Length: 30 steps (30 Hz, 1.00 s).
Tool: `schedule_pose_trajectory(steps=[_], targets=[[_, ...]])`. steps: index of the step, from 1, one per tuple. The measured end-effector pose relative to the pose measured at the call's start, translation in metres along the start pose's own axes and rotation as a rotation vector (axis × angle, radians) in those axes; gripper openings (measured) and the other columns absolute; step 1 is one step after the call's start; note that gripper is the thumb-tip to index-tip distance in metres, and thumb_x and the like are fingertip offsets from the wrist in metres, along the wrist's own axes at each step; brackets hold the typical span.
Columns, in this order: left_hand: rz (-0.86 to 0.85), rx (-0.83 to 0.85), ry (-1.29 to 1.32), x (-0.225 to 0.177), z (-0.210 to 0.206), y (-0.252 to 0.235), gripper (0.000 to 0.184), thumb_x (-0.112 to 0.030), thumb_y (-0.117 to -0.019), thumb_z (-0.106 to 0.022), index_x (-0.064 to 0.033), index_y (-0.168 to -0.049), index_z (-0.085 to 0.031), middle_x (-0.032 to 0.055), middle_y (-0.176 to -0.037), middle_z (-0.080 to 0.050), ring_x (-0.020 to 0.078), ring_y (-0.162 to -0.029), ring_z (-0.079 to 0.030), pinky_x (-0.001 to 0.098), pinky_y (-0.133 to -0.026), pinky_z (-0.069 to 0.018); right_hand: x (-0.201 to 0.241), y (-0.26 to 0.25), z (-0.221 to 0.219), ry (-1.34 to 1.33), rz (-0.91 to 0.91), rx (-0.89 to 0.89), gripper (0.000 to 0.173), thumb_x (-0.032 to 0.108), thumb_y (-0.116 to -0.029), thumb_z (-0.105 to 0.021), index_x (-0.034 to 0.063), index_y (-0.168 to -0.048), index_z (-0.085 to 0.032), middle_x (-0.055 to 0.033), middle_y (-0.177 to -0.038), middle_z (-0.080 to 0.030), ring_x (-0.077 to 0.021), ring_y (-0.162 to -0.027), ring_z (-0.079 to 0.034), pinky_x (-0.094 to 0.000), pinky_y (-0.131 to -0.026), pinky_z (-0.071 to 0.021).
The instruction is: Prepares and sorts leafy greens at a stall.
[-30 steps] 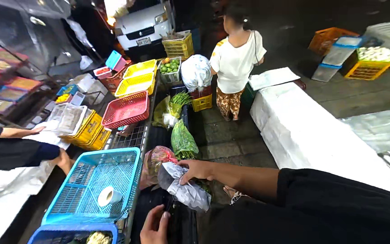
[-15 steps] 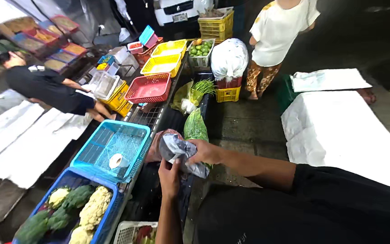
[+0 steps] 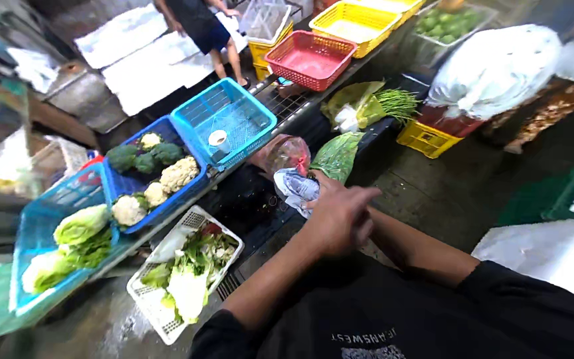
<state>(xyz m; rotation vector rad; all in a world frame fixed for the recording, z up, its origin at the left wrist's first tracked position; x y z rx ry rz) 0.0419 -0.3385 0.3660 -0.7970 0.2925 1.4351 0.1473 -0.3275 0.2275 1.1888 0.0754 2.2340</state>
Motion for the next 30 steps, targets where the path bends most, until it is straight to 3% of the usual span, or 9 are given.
schedule_pose_trajectory(steps=[2, 6, 11, 14, 17, 20, 24, 28, 30], targets=[[-0.098, -0.040, 0.093, -0.016, 0.012, 0.033, 0.041, -0.012, -0.0853, -0.072, -0.0044, -0.125, -0.070, 0.0108, -0.118, -0.073, 0.0222, -0.106, -0.070, 0.0440, -0.094, -0.0567, 0.021, 0.017, 0.022, -0.257, 0.041, 0.097, 0.091, 0.030, -0.0748, -0.092, 0.0079, -0.149, -0.044, -0.0202, -0.126, -0.066, -0.0303, -0.114, -0.066, -0.0508, -0.100, -0.0548], [0.294, -0.395, 0.330, 0.059, 0.050, 0.120, 0.034, -0.017, -0.0928, -0.067, 0.0017, -0.122, -0.067, 0.0109, -0.113, -0.070, 0.0140, -0.090, -0.068, 0.0313, -0.074, -0.0594, 0.028, 0.027, 0.037, -0.848, 0.171, 0.337, 0.055, 0.013, -0.0875, -0.076, 0.0027, -0.137, -0.054, -0.0112, -0.115, -0.071, -0.0180, -0.101, -0.071, -0.0377, -0.091, -0.0611], [0.560, -0.517, 0.740, 0.104, 0.058, 0.163, 0.082, -0.065, -0.0834, -0.073, 0.0007, -0.131, -0.060, 0.0059, -0.112, -0.072, 0.0125, -0.088, -0.068, 0.0309, -0.073, -0.0588, 0.073, 0.037, 0.011, -0.851, 0.395, 0.574, 0.074, 0.004, -0.0806, -0.079, 0.0018, -0.146, -0.044, -0.0114, -0.129, -0.066, -0.0178, -0.116, -0.066, -0.0369, -0.103, -0.0563], [0.546, -0.725, 0.859, 0.095, 0.063, 0.161, 0.058, -0.029, -0.0851, -0.082, 0.0071, -0.124, -0.059, 0.0114, -0.108, -0.074, 0.0174, -0.097, -0.073, 0.0380, -0.089, -0.0620, 0.107, 0.039, -0.012, -0.672, 0.475, 0.533, 0.090, 0.005, -0.0725, -0.085, 0.0037, -0.150, -0.040, -0.0105, -0.136, -0.061, -0.0178, -0.121, -0.064, -0.0361, -0.103, -0.0569], [0.546, -0.845, 0.776, 0.101, 0.086, 0.188, 0.048, -0.014, -0.0846, -0.080, 0.0087, -0.122, -0.062, 0.0142, -0.108, -0.074, 0.0182, -0.098, -0.073, 0.0385, -0.091, -0.0614, 0.138, 0.027, -0.023, -0.476, 0.516, 0.371, 0.106, 0.030, -0.0655, -0.092, 0.0073, -0.153, -0.036, -0.0105, -0.139, -0.058, -0.0218, -0.120, -0.063, -0.0398, -0.094, -0.0599], [0.609, -0.771, 0.579, 0.101, 0.106, 0.212, 0.056, -0.019, -0.0802, -0.085, 0.0067, -0.125, -0.064, 0.0150, -0.110, -0.074, 0.0175, -0.101, -0.072, 0.0390, -0.094, -0.0599, 0.178, 0.015, -0.035, -0.411, 0.593, 0.313, 0.123, 0.057, -0.0604, -0.092, 0.0080, -0.156, -0.032, -0.0090, -0.148, -0.053, -0.0180, -0.127, -0.059, -0.0338, -0.095, -0.0586], [0.606, -0.765, 0.420, 0.101, 0.127, 0.240, 0.054, -0.026, -0.0797, -0.086, 0.0048, -0.119, -0.067, 0.0150, -0.104, -0.074, 0.0193, -0.095, -0.072, 0.0415, -0.090, -0.0596, 0.234, 0.029, -0.090, -0.571, 0.664, 0.505, 0.083, 0.031, -0.0661, -0.093, 0.0062, -0.136, -0.056, -0.0044, -0.122, -0.071, -0.0166, -0.112, -0.069, -0.0333, -0.096, -0.0607], [0.667, -0.571, 0.064, 0.102, 0.152, 0.294, 0.060, -0.036, -0.0852, -0.083, 0.0015, -0.128, -0.065, 0.0179, -0.123, -0.068, 0.0277, -0.112, -0.067, 0.0477, -0.099, -0.0547, 0.256, 0.025, -0.125, -0.567, 0.636, 0.521, 0.073, 0.035, -0.0655, -0.093, 0.0091, -0.126, -0.062, 0.0002, -0.111, -0.074, -0.0119, -0.101, -0.072, -0.0306, -0.090, -0.0623], [0.683, -0.515, -0.129, 0.102, 0.162, 0.332, 0.050, -0.035, -0.0856, -0.082, -0.0035, -0.122, -0.069, 0.0162, -0.122, -0.067, 0.0276, -0.107, -0.069, 0.0472, -0.091, -0.0583, 0.260, 0.020, -0.135, -0.579, 0.601, 0.512, 0.075, 0.036, -0.0626, -0.095, 0.0124, -0.126, -0.061, 0.0046, -0.108, -0.074, -0.0081, -0.099, -0.072, -0.0287, -0.087, -0.0626]])
Point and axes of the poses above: each hand's wrist, its own y-axis away from the middle knuckle, its own z-axis out of the back of the hand, x = y × z, the point moved 4 cm from there along -y, towards the middle knuckle
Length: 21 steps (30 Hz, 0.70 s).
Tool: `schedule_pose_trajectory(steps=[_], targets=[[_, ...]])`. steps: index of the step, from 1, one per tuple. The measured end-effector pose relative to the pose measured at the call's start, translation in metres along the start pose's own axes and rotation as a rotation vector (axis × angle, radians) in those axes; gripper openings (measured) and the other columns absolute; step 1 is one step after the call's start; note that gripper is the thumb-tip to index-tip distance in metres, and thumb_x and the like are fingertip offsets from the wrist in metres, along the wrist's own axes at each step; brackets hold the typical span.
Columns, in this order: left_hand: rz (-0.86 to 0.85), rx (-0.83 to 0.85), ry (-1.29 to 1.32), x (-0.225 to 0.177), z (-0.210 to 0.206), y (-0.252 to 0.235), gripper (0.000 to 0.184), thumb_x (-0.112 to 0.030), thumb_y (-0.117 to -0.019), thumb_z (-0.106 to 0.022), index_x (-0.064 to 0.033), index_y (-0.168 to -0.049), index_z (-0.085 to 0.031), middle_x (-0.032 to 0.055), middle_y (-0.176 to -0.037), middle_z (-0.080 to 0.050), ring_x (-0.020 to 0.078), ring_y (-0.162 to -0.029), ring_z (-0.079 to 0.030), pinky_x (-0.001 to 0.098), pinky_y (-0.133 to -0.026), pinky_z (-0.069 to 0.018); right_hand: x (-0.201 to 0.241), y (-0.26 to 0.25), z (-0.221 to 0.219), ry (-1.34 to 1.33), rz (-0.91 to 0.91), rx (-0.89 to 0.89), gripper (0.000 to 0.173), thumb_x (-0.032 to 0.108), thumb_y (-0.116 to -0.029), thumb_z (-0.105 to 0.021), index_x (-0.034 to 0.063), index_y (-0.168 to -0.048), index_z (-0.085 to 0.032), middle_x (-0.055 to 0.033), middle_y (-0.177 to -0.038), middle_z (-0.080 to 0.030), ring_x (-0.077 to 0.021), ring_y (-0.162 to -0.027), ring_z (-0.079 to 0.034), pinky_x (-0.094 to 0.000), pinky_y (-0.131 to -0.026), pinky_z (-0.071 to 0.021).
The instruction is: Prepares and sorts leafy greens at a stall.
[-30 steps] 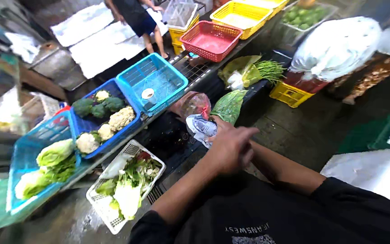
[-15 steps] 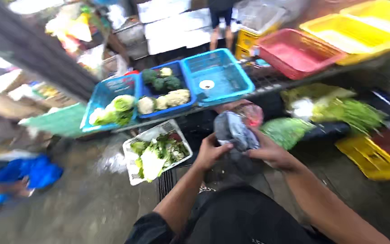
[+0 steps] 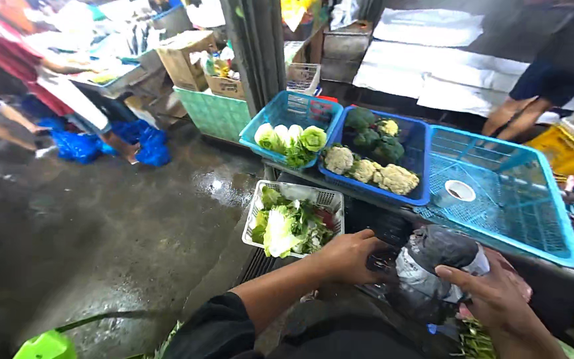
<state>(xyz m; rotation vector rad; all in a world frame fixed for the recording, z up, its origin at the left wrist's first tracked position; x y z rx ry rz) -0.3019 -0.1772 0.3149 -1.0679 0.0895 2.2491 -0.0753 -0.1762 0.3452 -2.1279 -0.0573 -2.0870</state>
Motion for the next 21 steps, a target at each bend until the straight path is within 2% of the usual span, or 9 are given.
schedule_pose_trajectory(steps=[3, 6, 8, 9, 11, 13, 15, 17, 21], targets=[[-0.117, -0.034, 0.096, 0.004, 0.040, 0.023, 0.022, -0.025, -0.0889, -0.078, -0.0026, -0.089, -0.074, 0.0140, -0.111, -0.069, 0.0229, -0.100, -0.067, 0.0396, -0.087, -0.0576, -0.004, -0.019, -0.002, -0.053, -0.022, 0.006, 0.083, 0.036, -0.0617, -0.096, 0.0134, -0.129, -0.055, 0.0060, -0.110, -0.072, -0.0075, -0.099, -0.071, -0.0289, -0.088, -0.0626], [-0.325, 0.007, 0.473, -0.034, 0.059, 0.029, 0.024, -0.020, -0.0880, -0.071, 0.0002, -0.077, -0.072, 0.0146, -0.108, -0.072, 0.0285, -0.119, -0.062, 0.0465, -0.110, -0.0450, -0.010, -0.034, -0.006, -0.203, 0.002, 0.197, 0.075, 0.033, -0.0743, -0.091, 0.0122, -0.136, -0.055, -0.0052, -0.124, -0.071, -0.0192, -0.112, -0.070, -0.0385, -0.098, -0.0592], [-0.309, 0.017, 0.750, -0.031, 0.062, 0.029, 0.029, -0.024, -0.0914, -0.066, 0.0034, -0.082, -0.071, 0.0127, -0.098, -0.074, 0.0247, -0.111, -0.067, 0.0517, -0.118, -0.0390, -0.005, -0.037, -0.011, -0.259, 0.013, 0.303, 0.068, 0.036, -0.0785, -0.088, 0.0162, -0.137, -0.058, -0.0047, -0.127, -0.070, -0.0194, -0.116, -0.068, -0.0378, -0.100, -0.0576], [-0.228, -0.037, 0.901, -0.015, 0.062, 0.030, 0.027, -0.023, -0.0928, -0.066, 0.0027, -0.088, -0.071, 0.0093, -0.093, -0.074, 0.0191, -0.100, -0.070, 0.0484, -0.114, -0.0449, 0.002, -0.035, -0.015, -0.246, 0.013, 0.310, 0.066, 0.039, -0.0762, -0.089, 0.0210, -0.133, -0.061, 0.0011, -0.124, -0.072, -0.0137, -0.113, -0.069, -0.0323, -0.098, -0.0586], [-0.061, -0.241, 1.234, 0.025, 0.055, 0.024, 0.021, -0.023, -0.0928, -0.067, -0.0077, -0.106, -0.073, -0.0007, -0.088, -0.072, 0.0103, -0.081, -0.068, 0.0357, -0.086, -0.0583, 0.014, -0.030, -0.017, -0.218, 0.043, 0.393, 0.072, 0.038, -0.0742, -0.090, 0.0200, -0.138, -0.061, 0.0012, -0.128, -0.070, -0.0142, -0.116, -0.067, -0.0326, -0.101, -0.0571], [-0.008, -0.333, 1.539, 0.046, 0.043, 0.009, 0.042, -0.028, -0.0942, -0.066, -0.0082, -0.131, -0.064, 0.0024, -0.094, -0.071, 0.0108, -0.076, -0.064, 0.0325, -0.077, -0.0557, 0.024, -0.032, -0.018, -0.126, 0.110, 0.507, 0.080, 0.034, -0.0761, -0.090, 0.0123, -0.145, -0.054, -0.0054, -0.135, -0.065, -0.0203, -0.122, -0.063, -0.0386, -0.106, -0.0542], [0.039, -0.278, 1.459, 0.038, 0.030, -0.011, 0.068, -0.040, -0.0952, -0.062, -0.0067, -0.152, -0.043, 0.0133, -0.120, -0.071, 0.0070, -0.070, -0.060, 0.0237, -0.062, -0.0500, 0.033, -0.029, -0.019, 0.088, 0.134, 0.534, 0.080, 0.030, -0.0757, -0.091, 0.0102, -0.144, -0.054, -0.0040, -0.136, -0.064, -0.0160, -0.124, -0.062, -0.0350, -0.108, -0.0532], [0.120, -0.134, 1.206, 0.016, 0.015, -0.034, 0.077, -0.037, -0.0959, -0.054, -0.0045, -0.159, -0.025, 0.0127, -0.128, -0.067, 0.0044, -0.065, -0.054, 0.0215, -0.054, -0.0429, 0.031, -0.021, -0.012, 0.404, 0.063, 0.501, 0.082, 0.031, -0.0727, -0.092, 0.0114, -0.142, -0.053, -0.0015, -0.128, -0.066, -0.0091, -0.117, -0.064, -0.0310, -0.102, -0.0557], [0.164, 0.051, 0.579, -0.038, -0.014, -0.078, 0.059, -0.017, -0.0972, -0.061, -0.0021, -0.151, -0.043, 0.0092, -0.121, -0.071, 0.0150, -0.101, -0.070, 0.0354, -0.085, -0.0593, 0.012, -0.009, 0.017, 0.977, -0.325, 0.450, 0.090, 0.047, -0.0716, -0.090, 0.0124, -0.143, -0.048, -0.0143, -0.114, -0.068, -0.0327, -0.107, -0.067, -0.0588, -0.093, -0.0537]])
Point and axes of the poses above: each hand's wrist, its own y-axis away from the middle knuckle, its own z-axis out of the back of the hand, x = y × z, the point moved 4 cm from there along -y, towards the middle knuckle
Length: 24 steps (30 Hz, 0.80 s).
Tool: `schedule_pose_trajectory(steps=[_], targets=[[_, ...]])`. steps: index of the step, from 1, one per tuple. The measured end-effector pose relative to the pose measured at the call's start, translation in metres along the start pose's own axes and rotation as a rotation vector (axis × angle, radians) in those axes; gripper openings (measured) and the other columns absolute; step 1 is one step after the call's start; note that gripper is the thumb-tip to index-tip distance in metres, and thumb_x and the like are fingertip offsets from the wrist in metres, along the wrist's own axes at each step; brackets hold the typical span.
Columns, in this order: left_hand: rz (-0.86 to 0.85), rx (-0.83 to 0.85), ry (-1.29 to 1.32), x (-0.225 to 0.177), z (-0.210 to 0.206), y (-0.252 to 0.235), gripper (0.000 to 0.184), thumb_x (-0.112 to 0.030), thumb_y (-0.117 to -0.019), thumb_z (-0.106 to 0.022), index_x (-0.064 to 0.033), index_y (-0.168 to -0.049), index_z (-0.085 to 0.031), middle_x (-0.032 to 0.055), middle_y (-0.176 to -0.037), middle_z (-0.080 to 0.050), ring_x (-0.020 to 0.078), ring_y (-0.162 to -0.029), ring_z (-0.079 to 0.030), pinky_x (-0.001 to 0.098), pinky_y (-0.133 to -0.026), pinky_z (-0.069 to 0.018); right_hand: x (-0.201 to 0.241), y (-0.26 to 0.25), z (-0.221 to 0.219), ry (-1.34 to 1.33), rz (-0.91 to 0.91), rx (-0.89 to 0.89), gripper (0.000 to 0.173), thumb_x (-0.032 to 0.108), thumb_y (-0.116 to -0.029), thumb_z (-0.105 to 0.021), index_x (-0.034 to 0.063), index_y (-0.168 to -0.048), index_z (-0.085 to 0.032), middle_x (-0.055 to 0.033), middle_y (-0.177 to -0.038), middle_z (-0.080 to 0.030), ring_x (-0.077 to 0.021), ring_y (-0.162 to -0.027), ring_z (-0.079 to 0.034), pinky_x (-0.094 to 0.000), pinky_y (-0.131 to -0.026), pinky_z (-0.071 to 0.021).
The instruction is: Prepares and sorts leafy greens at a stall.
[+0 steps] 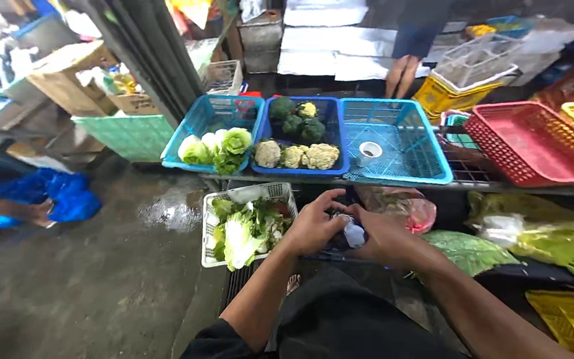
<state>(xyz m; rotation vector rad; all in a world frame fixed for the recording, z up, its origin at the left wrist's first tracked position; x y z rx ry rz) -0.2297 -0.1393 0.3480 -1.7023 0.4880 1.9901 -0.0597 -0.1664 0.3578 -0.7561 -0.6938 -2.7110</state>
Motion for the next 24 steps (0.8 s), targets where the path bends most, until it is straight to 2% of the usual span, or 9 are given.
schedule_pose_trajectory(steps=[2, 5, 7, 9, 11, 13, 20, 22, 24], targets=[[-0.006, -0.071, -0.321, -0.012, -0.034, -0.008, 0.050, -0.017, -0.0955, -0.065, -0.0075, -0.144, -0.056, 0.0050, -0.119, -0.074, 0.0141, -0.106, -0.071, 0.0384, -0.095, -0.0580, -0.028, 0.007, -0.003, 0.033, -0.027, -0.036, 0.081, 0.050, -0.0715, -0.088, 0.0131, -0.135, -0.054, -0.0119, -0.113, -0.068, -0.0314, -0.108, -0.066, -0.0583, -0.094, -0.0529], [-0.245, -0.221, -0.502, -0.020, -0.085, -0.015, 0.033, -0.015, -0.0920, -0.069, -0.0045, -0.123, -0.071, 0.0079, -0.104, -0.076, 0.0144, -0.081, -0.071, 0.0337, -0.076, -0.0601, -0.069, 0.022, -0.003, -0.008, 0.160, -0.224, 0.055, 0.042, -0.0794, -0.081, 0.0080, -0.119, -0.065, -0.0118, -0.112, -0.070, -0.0294, -0.106, -0.068, -0.0554, -0.093, -0.0542], [-0.479, -0.217, -0.535, -0.017, -0.116, -0.018, 0.022, -0.010, -0.0917, -0.069, -0.0019, -0.112, -0.074, 0.0091, -0.096, -0.076, 0.0139, -0.077, -0.070, 0.0312, -0.073, -0.0607, -0.090, 0.028, -0.003, -0.005, 0.174, -0.293, 0.043, 0.031, -0.0844, -0.076, 0.0042, -0.116, -0.064, -0.0152, -0.108, -0.068, -0.0324, -0.101, -0.068, -0.0558, -0.088, -0.0554], [-0.645, -0.162, -0.568, -0.012, -0.138, -0.016, 0.017, -0.009, -0.0934, -0.067, -0.0017, -0.106, -0.076, 0.0106, -0.097, -0.076, 0.0181, -0.089, -0.074, 0.0340, -0.082, -0.0626, -0.109, 0.029, 0.001, -0.045, 0.004, -0.222, 0.049, 0.033, -0.0906, -0.069, 0.0026, -0.127, -0.059, -0.0193, -0.114, -0.067, -0.0363, -0.107, -0.067, -0.0588, -0.091, -0.0528], [-0.690, -0.176, -0.596, -0.005, -0.147, -0.010, 0.014, -0.011, -0.0936, -0.066, -0.0030, -0.100, -0.075, 0.0108, -0.094, -0.075, 0.0206, -0.090, -0.073, 0.0354, -0.083, -0.0609, -0.127, 0.032, 0.006, -0.164, -0.074, -0.201, 0.067, 0.047, -0.0797, -0.076, 0.0078, -0.131, -0.057, -0.0162, -0.113, -0.068, -0.0329, -0.106, -0.066, -0.0585, -0.092, -0.0523], [-0.602, -0.240, -0.626, 0.005, -0.144, -0.004, 0.011, -0.014, -0.0923, -0.066, -0.0057, -0.095, -0.074, 0.0072, -0.092, -0.075, 0.0196, -0.093, -0.072, 0.0389, -0.093, -0.0576, -0.136, 0.037, 0.005, -0.272, -0.077, -0.207, 0.078, 0.053, -0.0707, -0.084, 0.0118, -0.131, -0.058, -0.0117, -0.111, -0.069, -0.0267, -0.105, -0.067, -0.0548, -0.093, -0.0538], [-0.235, -0.515, -0.648, 0.048, -0.098, 0.003, 0.014, -0.016, -0.0820, -0.069, -0.0064, -0.092, -0.069, 0.0046, -0.089, -0.072, 0.0184, -0.095, -0.070, 0.0484, -0.114, -0.0430, -0.113, 0.000, -0.003, -0.360, 0.008, -0.131, 0.072, 0.044, -0.0745, -0.088, 0.0126, -0.132, -0.057, -0.0100, -0.114, -0.069, -0.0209, -0.106, -0.067, -0.0466, -0.096, -0.0543], [-0.183, -0.539, -0.671, 0.057, -0.074, 0.007, 0.017, -0.018, -0.0814, -0.068, -0.0065, -0.094, -0.070, 0.0051, -0.093, -0.073, 0.0194, -0.099, -0.071, 0.0488, -0.113, -0.0439, -0.100, -0.016, -0.001, -0.487, 0.072, -0.122, 0.069, 0.038, -0.0724, -0.090, 0.0099, -0.127, -0.059, -0.0091, -0.110, -0.069, -0.0172, -0.102, -0.068, -0.0409, -0.092, -0.0571], [-0.067, -0.467, -0.479, 0.062, -0.051, 0.012, 0.021, -0.013, -0.0843, -0.065, -0.0024, -0.102, -0.069, 0.0077, -0.098, -0.073, 0.0184, -0.100, -0.069, 0.0410, -0.098, -0.0537, -0.081, -0.031, 0.003, -0.595, 0.100, -0.103, 0.067, 0.034, -0.0727, -0.090, 0.0077, -0.126, -0.059, -0.0095, -0.110, -0.069, -0.0160, -0.101, -0.068, -0.0385, -0.090, -0.0579]])
Point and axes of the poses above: each hand's wrist, its own y-axis away from the middle knuckle, its own z-axis out of the back of the hand, x = y × z, the point moved 4 cm from there along -y, towards the middle knuckle
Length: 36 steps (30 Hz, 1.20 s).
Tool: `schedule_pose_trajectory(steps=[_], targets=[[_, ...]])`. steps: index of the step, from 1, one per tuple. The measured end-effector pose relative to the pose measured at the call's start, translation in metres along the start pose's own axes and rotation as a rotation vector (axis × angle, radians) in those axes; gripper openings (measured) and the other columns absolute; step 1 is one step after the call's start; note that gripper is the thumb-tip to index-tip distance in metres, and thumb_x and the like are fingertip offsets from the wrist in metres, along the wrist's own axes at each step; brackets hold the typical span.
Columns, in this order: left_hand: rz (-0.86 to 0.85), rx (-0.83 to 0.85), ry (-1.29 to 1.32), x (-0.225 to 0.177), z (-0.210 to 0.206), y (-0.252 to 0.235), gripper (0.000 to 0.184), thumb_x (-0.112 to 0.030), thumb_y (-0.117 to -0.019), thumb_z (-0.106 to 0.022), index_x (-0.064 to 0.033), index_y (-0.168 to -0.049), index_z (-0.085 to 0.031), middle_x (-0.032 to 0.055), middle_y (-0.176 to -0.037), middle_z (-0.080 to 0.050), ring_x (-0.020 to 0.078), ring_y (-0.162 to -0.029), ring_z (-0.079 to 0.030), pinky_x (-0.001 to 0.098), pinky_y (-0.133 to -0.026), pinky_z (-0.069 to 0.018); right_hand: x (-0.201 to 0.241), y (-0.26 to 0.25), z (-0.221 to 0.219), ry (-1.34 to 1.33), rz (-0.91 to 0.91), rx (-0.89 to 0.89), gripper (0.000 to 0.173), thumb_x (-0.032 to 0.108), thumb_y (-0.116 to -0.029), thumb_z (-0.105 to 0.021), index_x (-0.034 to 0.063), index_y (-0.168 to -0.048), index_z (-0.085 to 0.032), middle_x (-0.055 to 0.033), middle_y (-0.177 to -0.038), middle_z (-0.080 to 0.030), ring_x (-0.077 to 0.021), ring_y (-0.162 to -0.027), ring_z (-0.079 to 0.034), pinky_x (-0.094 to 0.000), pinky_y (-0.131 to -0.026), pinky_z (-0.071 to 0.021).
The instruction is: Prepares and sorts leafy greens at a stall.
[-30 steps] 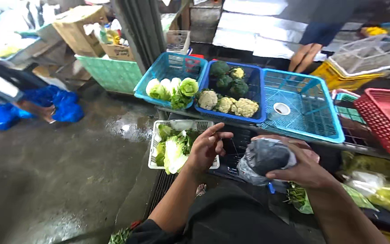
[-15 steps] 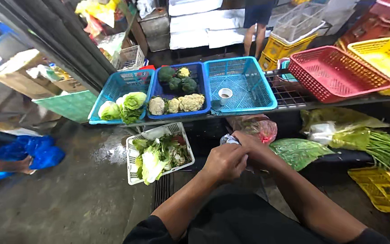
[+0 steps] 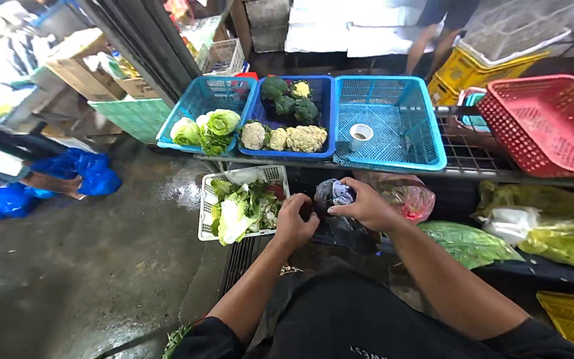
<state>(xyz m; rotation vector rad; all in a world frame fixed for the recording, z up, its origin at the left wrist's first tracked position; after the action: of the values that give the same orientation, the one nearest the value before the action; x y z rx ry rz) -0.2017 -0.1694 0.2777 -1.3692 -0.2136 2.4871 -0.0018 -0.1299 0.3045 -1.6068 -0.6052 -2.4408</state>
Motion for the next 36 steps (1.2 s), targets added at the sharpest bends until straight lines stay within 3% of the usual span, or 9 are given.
schedule_pose_trajectory(steps=[3, 8, 10, 14, 19, 24, 27, 31, 36], targets=[[0.055, 0.020, 0.244, 0.014, 0.033, -0.004, 0.029, -0.007, -0.0870, -0.064, 0.0016, -0.114, -0.065, 0.0107, -0.109, -0.071, 0.0170, -0.102, -0.070, 0.0375, -0.091, -0.0591, 0.019, -0.031, -0.018, -0.217, -0.030, 0.039, 0.062, 0.030, -0.0822, -0.083, 0.0048, -0.131, -0.054, -0.0105, -0.112, -0.067, -0.0155, -0.100, -0.068, -0.0342, -0.088, -0.0591], [-0.285, -0.091, -0.302, 0.051, 0.104, -0.028, 0.066, -0.014, -0.0809, -0.077, -0.0072, -0.143, -0.057, 0.0198, -0.149, -0.054, 0.0349, -0.139, -0.052, 0.0546, -0.113, -0.0460, 0.044, -0.097, -0.053, -0.459, -0.196, 0.064, 0.049, 0.044, -0.1097, -0.043, 0.0065, -0.141, -0.051, -0.0062, -0.108, -0.069, -0.0108, -0.095, -0.068, -0.0305, -0.084, -0.0592], [-0.373, 0.008, -0.334, 0.065, 0.125, -0.044, 0.076, -0.011, -0.0784, -0.076, -0.0096, -0.150, -0.050, 0.0211, -0.157, -0.046, 0.0393, -0.147, -0.042, 0.0605, -0.118, -0.0372, 0.071, -0.120, -0.077, -0.556, -0.232, 0.092, 0.055, 0.048, -0.1119, -0.029, 0.0055, -0.132, -0.057, -0.0075, -0.106, -0.071, -0.0144, -0.096, -0.070, -0.0347, -0.086, -0.0598], [-0.479, 0.074, -0.294, 0.079, 0.185, -0.092, 0.075, -0.021, -0.0796, -0.082, -0.0125, -0.148, -0.054, 0.0207, -0.154, -0.049, 0.0387, -0.144, -0.045, 0.0593, -0.117, -0.0396, 0.126, -0.158, -0.098, -0.584, -0.101, 0.258, 0.077, 0.053, -0.1088, -0.003, 0.0015, -0.150, -0.043, -0.0128, -0.130, -0.066, -0.0181, -0.117, -0.066, -0.0392, -0.100, -0.0548], [-0.441, -0.033, -0.065, 0.087, 0.260, -0.161, 0.072, -0.036, -0.0761, -0.085, -0.0057, -0.137, -0.062, 0.0160, -0.142, -0.061, 0.0279, -0.131, -0.059, 0.0501, -0.107, -0.0524, 0.155, -0.178, -0.095, -0.677, 0.076, 0.216, 0.083, 0.077, -0.0964, -0.033, 0.0118, -0.146, -0.047, -0.0068, -0.127, -0.069, -0.0199, -0.101, -0.072, -0.0394, -0.080, -0.0621], [-0.055, -0.244, 0.104, 0.153, 0.314, -0.273, 0.076, -0.025, -0.0766, -0.090, -0.0012, -0.139, -0.053, 0.0124, -0.125, -0.068, 0.0170, -0.116, -0.066, 0.0428, -0.104, -0.0547, 0.096, -0.155, -0.090, -0.635, -0.024, 0.149, 0.074, 0.063, -0.0933, -0.059, 0.0084, -0.143, -0.053, -0.0147, -0.129, -0.068, -0.0294, -0.107, -0.070, -0.0472, -0.084, -0.0611], [0.187, -0.222, 0.004, 0.226, 0.317, -0.356, 0.071, -0.026, -0.0804, -0.086, -0.0108, -0.142, -0.054, 0.0122, -0.127, -0.068, 0.0233, -0.120, -0.066, 0.0526, -0.104, -0.0530, 0.027, -0.117, -0.099, -0.572, -0.269, 0.093, 0.064, 0.054, -0.0972, -0.057, 0.0080, -0.141, -0.054, -0.0146, -0.125, -0.070, -0.0285, -0.103, -0.072, -0.0452, -0.082, -0.0616], [0.289, -0.051, -0.191, 0.310, 0.288, -0.420, 0.065, -0.036, -0.0881, -0.080, -0.0051, -0.141, -0.056, 0.0233, -0.126, -0.067, 0.0403, -0.120, -0.064, 0.0658, -0.103, -0.0488, -0.095, -0.040, -0.123, -0.535, -0.778, -0.310, 0.045, 0.035, -0.1084, -0.050, 0.0044, -0.140, -0.053, -0.0197, -0.125, -0.068, -0.0354, -0.105, -0.070, -0.0544, -0.085, -0.0576], [0.344, 0.058, -0.336, 0.343, 0.236, -0.461, 0.071, -0.040, -0.0900, -0.078, 0.0018, -0.141, -0.052, 0.0301, -0.126, -0.064, 0.0482, -0.120, -0.061, 0.0693, -0.101, -0.0465, -0.203, 0.092, -0.166, -0.550, -1.252, -0.612, 0.055, 0.039, -0.1090, -0.049, -0.0005, -0.147, -0.047, -0.0252, -0.131, -0.063, -0.0383, -0.112, -0.066, -0.0573, -0.092, -0.0532]])
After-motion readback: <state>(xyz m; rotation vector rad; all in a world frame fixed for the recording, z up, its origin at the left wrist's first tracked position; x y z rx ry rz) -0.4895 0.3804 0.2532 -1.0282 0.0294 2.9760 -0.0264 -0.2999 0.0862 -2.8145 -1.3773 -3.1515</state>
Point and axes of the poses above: each hand's wrist, its own y-axis away from the middle knuckle, its own z-axis out of the back of the hand, x = y × z, the point moved 4 cm from there along -y, towards the middle knuckle
